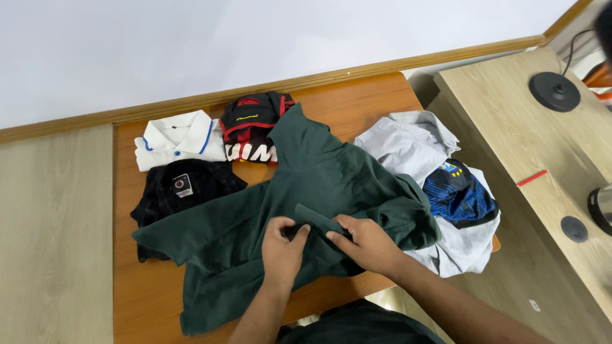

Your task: The person folds a dark green shirt on a wooden table, aligning the collar and sleeves, then folds it into a compact rectangle. The person then picks up a blue and black striped garment and begins to fold it.

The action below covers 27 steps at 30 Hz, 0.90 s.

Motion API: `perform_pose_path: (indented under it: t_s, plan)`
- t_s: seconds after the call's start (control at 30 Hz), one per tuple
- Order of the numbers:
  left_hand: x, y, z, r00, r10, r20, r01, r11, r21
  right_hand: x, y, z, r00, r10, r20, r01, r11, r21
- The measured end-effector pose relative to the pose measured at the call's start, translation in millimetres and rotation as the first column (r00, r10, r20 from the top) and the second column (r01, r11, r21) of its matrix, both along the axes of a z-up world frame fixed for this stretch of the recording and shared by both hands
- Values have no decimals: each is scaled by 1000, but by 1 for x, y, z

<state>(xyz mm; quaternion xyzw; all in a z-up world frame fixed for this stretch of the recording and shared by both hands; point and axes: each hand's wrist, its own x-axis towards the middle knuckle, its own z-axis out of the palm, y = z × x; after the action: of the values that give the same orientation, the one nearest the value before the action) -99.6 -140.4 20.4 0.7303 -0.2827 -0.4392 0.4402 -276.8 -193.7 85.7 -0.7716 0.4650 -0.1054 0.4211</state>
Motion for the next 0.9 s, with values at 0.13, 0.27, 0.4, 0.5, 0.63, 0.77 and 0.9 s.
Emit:
perform_pose_path:
  t_s: [0.13,0.27,0.4,0.5,0.63,0.77,0.9]
  plan:
    - [2,4,-11,976,-69,-208,65,998,-24,-1,4,-6,992,0,130,2,1000,-16]
    - [5,4,-22,975,-64,-211,32,988,-149,-4,4,-14,962,18,273,-10,1000,-30]
    - [7,1,-25,987,9,-160,-36,985,-168,1,8,-21,963,-22,267,18,1000,17]
    - [8,5,-21,962,28,-270,-82,978,-191,3,13,-25,937,-124,326,82,987,140]
    - [12,16,-17,921,53,-385,-50,999,19,5,15,-30,924,-172,341,153,985,83]
    - [18,19,-19,885,80,-458,-21,991,132,9,12,-33,921,-226,317,244,969,-20]
    - [29,19,-22,911,43,-411,-146,964,-221,8,5,-31,941,-326,90,330,943,-42]
